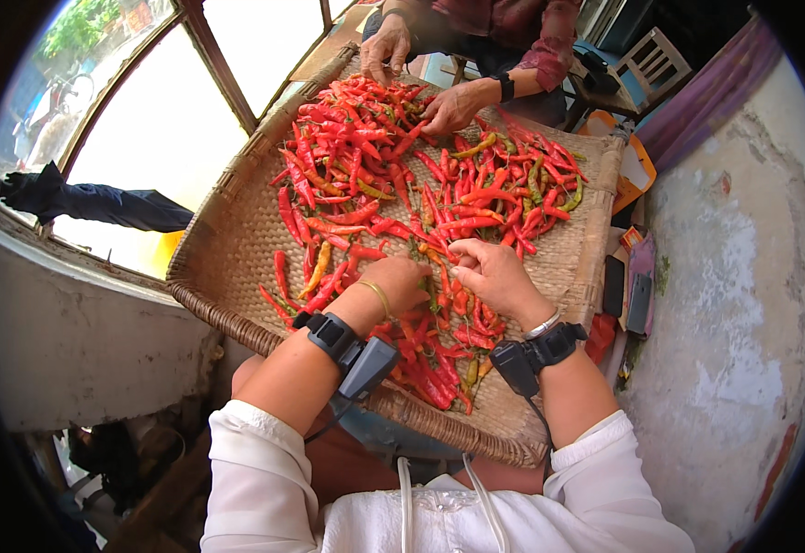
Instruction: The recorder is picking stems off red and green chili peppers and placing them in a woven basket.
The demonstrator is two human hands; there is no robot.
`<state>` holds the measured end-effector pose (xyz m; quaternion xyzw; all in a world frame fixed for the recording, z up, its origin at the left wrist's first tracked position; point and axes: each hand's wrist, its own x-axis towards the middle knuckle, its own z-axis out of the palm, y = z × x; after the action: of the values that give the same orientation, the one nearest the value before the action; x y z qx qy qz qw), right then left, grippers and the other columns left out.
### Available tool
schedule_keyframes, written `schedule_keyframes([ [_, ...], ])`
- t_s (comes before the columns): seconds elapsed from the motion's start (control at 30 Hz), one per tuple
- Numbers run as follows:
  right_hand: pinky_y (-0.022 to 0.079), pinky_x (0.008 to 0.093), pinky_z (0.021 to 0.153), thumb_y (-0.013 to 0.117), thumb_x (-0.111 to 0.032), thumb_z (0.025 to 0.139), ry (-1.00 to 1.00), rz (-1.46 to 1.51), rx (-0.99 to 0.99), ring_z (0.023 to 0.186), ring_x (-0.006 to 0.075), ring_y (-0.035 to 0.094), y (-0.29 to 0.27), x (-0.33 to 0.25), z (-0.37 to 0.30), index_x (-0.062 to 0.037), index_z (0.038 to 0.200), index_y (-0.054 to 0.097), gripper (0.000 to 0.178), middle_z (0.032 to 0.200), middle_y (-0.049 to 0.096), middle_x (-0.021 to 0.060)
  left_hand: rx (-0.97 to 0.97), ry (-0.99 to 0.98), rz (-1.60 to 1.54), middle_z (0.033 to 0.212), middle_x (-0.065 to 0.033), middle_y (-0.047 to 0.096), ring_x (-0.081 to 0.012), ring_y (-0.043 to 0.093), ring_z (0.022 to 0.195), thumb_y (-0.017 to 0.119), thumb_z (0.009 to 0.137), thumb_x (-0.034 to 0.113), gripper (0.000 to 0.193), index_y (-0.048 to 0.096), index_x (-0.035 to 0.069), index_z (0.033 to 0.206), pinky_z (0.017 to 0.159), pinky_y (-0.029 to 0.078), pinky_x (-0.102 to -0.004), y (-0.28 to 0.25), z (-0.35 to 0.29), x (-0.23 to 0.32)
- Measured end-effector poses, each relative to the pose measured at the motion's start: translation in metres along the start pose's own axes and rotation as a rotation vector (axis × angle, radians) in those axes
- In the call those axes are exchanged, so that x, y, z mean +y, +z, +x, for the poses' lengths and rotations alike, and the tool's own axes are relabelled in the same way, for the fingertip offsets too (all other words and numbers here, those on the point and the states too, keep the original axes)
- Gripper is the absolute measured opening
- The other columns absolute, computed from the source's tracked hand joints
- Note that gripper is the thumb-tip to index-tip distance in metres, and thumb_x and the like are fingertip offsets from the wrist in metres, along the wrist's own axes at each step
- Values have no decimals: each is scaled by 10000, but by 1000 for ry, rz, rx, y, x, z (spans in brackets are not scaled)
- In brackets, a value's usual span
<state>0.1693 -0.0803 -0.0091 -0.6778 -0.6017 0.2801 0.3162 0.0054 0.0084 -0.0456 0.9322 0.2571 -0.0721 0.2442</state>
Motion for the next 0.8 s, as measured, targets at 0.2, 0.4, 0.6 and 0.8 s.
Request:
schedule_keyframes([
  [0.2, 467, 361, 655, 611, -185, 740, 26, -17, -129, 728, 273, 613, 8, 4, -1, -35, 996, 580, 298, 770, 630, 134, 73, 61, -312, 778, -175, 620, -324, 598, 698, 611, 727, 233, 254, 658, 84, 928, 668, 472, -388, 9, 14, -8],
  [0.4, 466, 367, 655, 596, -235, 759, 45, -55, -149, 724, 282, 615, 10, 1, -4, -32, 993, 580, 310, 766, 631, 149, 47, -142, -893, 717, -30, 621, -77, 560, 647, 589, 826, 171, 192, 651, 27, 937, 594, 471, -234, -7, 8, 3],
  [0.6, 453, 334, 561, 595, -219, 780, 100, 20, -270, 637, 219, 612, 16, 0, -4, -5, 925, 575, 259, 683, 617, 107, 95, -47, -1362, 770, -6, 610, -63, 549, 677, 597, 830, 139, 177, 633, 11, 946, 617, 472, -214, -10, 4, 6],
  [0.8, 361, 221, 430, 572, -156, 836, 390, 630, -271, 477, 81, 519, 15, -5, -5, -16, 856, 568, 141, 574, 514, -3, 142, 5, -1587, 720, 20, 583, -43, 522, 646, 602, 828, 153, 143, 626, 28, 892, 580, 440, -192, -19, 4, 9],
])
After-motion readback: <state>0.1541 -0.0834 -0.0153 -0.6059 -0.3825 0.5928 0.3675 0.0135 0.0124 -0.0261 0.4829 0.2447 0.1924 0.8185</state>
